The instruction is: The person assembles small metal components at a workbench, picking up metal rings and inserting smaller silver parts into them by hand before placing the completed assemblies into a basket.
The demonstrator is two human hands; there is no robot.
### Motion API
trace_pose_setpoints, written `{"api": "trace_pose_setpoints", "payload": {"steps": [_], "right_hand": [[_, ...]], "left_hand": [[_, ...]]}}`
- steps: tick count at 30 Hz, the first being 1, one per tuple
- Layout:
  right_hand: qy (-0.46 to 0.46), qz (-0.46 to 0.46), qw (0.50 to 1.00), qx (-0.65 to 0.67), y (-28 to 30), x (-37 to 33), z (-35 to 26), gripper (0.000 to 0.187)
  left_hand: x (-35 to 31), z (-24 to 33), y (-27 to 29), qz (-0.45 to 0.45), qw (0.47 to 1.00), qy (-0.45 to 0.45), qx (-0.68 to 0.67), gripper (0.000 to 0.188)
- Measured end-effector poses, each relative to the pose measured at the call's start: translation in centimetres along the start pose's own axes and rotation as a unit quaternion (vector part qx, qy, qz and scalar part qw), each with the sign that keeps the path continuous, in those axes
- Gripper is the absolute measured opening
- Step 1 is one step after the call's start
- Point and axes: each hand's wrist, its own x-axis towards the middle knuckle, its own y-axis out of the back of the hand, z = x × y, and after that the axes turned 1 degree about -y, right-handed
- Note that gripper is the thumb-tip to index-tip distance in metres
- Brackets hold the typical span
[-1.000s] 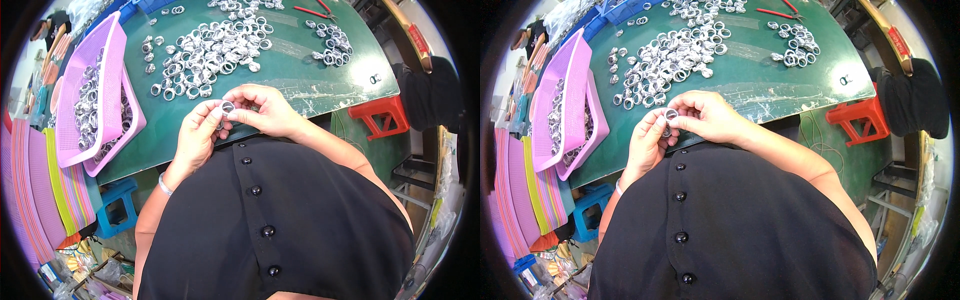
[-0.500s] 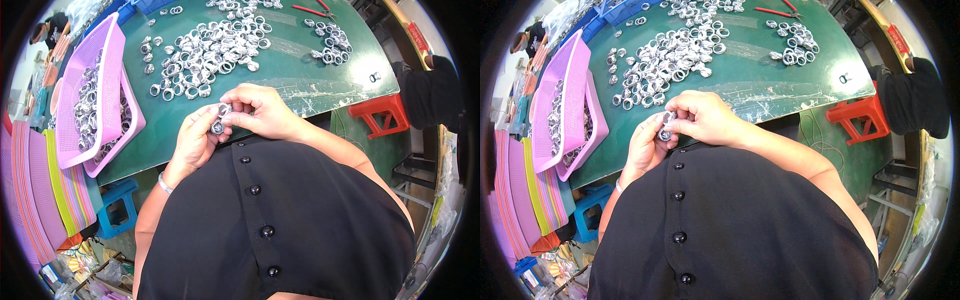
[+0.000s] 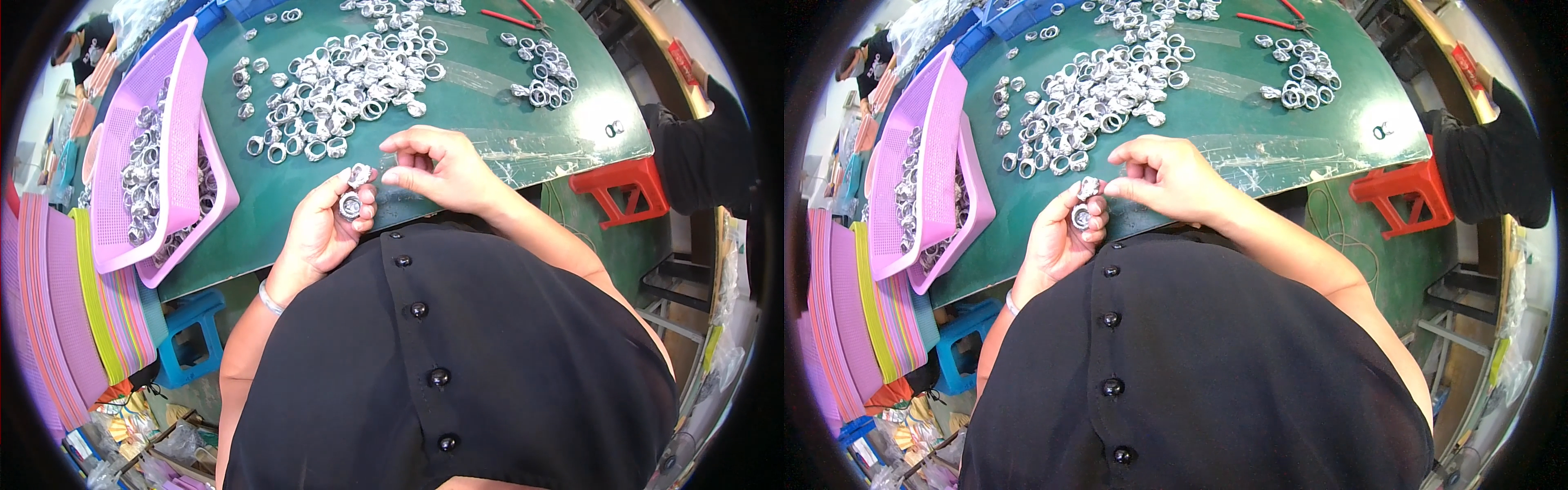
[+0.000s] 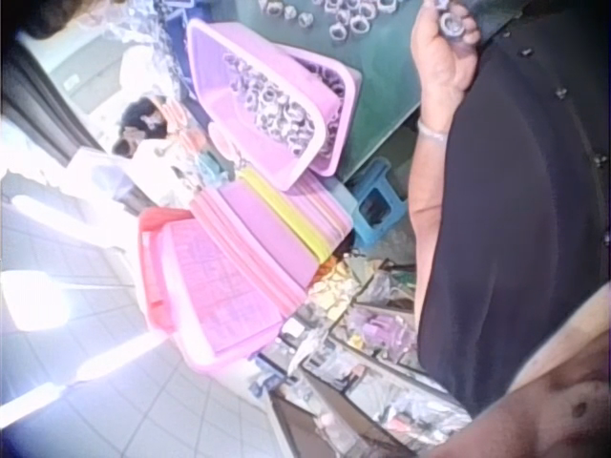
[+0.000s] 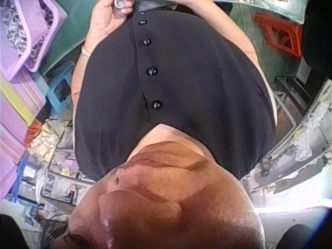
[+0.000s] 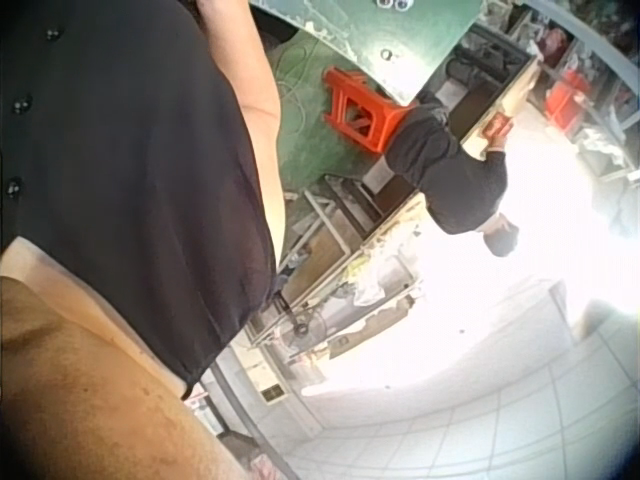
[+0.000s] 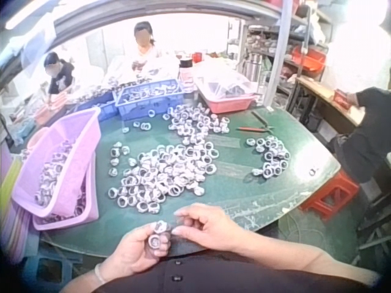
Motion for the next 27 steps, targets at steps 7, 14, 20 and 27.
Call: {"api": "trace_pose_setpoints", "payload": {"steps": [7,14,20,27], "right_hand": [[0.015,0.157,0.971,-0.180,2.3,0.6,3.1,0.024],[0.000,0.167,0.930,-0.328,2.9,2.0,4.0,0.027],[-0.045,0.134,0.953,-0.267,3.3,2.3,3.5,0.017],[-0.109,0.064,0.973,0.192,2.1,1.3,1.2,0.013]], "left_hand": [[0.3,0.0,0.7,-0.044,0.999,0.001,-0.022,0.025],[0.0,0.1,-0.2,-0.058,0.997,-0.031,-0.042,0.034],[0.1,-0.2,0.5,-0.055,0.998,-0.038,-0.007,0.029],[0.2,-0.4,-1.2,0.001,0.991,-0.070,0.114,0.021]]}}
